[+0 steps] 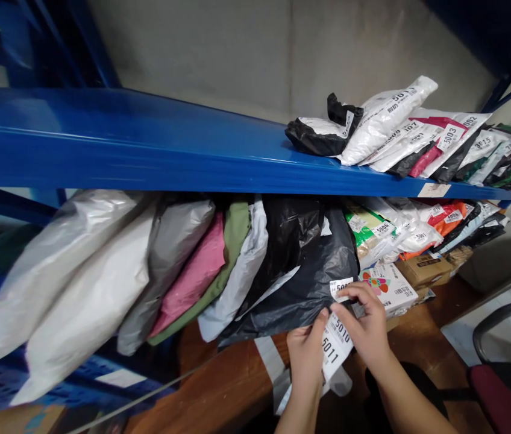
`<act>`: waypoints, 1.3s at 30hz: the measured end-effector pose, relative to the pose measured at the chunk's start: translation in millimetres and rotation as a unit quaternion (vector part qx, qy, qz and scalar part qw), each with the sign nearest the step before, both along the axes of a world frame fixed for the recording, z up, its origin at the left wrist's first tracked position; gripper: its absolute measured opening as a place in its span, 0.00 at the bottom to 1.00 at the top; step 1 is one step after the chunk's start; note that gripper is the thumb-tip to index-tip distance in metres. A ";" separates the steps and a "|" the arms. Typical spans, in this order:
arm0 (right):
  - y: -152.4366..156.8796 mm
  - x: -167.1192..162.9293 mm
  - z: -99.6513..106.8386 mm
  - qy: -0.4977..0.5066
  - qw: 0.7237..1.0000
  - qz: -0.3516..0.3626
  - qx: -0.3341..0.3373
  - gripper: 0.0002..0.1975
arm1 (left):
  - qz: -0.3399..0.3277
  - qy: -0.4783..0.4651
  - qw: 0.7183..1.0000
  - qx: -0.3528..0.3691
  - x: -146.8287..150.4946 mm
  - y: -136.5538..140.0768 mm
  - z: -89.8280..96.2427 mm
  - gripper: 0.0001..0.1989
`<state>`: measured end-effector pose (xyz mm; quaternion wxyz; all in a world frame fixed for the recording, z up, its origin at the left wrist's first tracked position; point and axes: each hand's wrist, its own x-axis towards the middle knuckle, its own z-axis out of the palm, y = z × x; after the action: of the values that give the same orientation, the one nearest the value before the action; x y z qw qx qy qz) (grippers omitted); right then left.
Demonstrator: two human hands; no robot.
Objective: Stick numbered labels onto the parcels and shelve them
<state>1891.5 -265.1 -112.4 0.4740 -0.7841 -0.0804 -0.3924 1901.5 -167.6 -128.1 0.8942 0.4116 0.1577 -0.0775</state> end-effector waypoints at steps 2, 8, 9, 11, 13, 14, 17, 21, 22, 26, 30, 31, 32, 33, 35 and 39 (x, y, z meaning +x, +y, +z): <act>0.5 0.3 1.7 -0.027 0.999 -0.006 -0.024 0.05 | 0.009 -0.010 1.000 -0.012 -0.4 0.0 0.5 0.20; 2.9 2.5 1.6 0.003 0.999 0.018 0.030 0.06 | 0.058 -0.020 0.997 -0.042 0.9 -6.4 8.2 0.22; 3.5 2.9 1.3 0.009 0.998 0.025 0.049 0.07 | 0.061 -0.015 0.997 -0.047 1.2 -7.4 9.1 0.23; 4.8 3.5 0.2 0.016 0.996 0.032 0.082 0.07 | 0.059 -0.003 0.996 -0.060 1.2 -8.7 10.2 0.24; 6.0 4.1 -2.0 0.021 0.994 0.031 0.101 0.09 | 0.052 0.012 0.996 -0.071 0.7 -9.3 10.6 0.23; 6.6 4.4 -3.4 0.022 0.994 0.028 0.108 0.09 | 0.049 0.018 0.996 -0.074 0.4 -9.5 10.6 0.23; 7.6 5.4 -8.1 0.016 0.989 0.007 0.148 0.11 | 0.051 0.022 0.996 -0.066 0.1 -9.7 10.4 0.22; 8.1 6.8 -12.7 0.026 0.972 -0.010 0.232 0.15 | 0.065 0.025 0.996 -0.053 1.1 -9.8 9.1 0.22; 8.1 6.9 -13.5 0.033 0.968 -0.008 0.249 0.16 | 0.065 0.028 0.996 -0.051 1.4 -9.9 8.7 0.22; 8.1 7.5 -16.1 0.065 0.950 0.001 0.304 0.19 | 0.080 0.024 0.995 -0.051 1.9 -10.8 8.2 0.21; 12.3 9.4 -19.0 0.070 0.925 0.011 0.373 0.20 | 0.098 0.030 0.993 -0.057 1.6 -11.0 10.6 0.20; 14.0 10.2 -19.8 0.068 0.917 0.013 0.392 0.20 | 0.100 0.036 0.993 -0.054 1.5 -10.7 11.7 0.20; 15.8 11.0 -20.5 0.068 0.909 0.016 0.411 0.21 | 0.102 0.041 0.993 -0.052 1.4 -10.3 12.8 0.20; 17.1 11.8 -21.0 0.070 0.900 0.022 0.429 0.21 | 0.105 0.044 0.992 -0.049 1.2 -9.7 14.0 0.20; 17.8 13.1 -20.9 0.078 0.883 0.044 0.461 0.21 | 0.110 0.041 0.992 -0.047 0.9 -8.0 16.5 0.21; 9.0 13.5 -15.0 0.054 0.863 0.054 0.500 0.19 | 0.102 0.036 0.994 -0.034 -0.6 -3.6 21.3 0.20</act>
<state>1905.0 -256.1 -127.3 0.8265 -0.4563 0.1102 -0.3106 1900.9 -171.2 -106.7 0.9046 0.3599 0.2285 -0.0057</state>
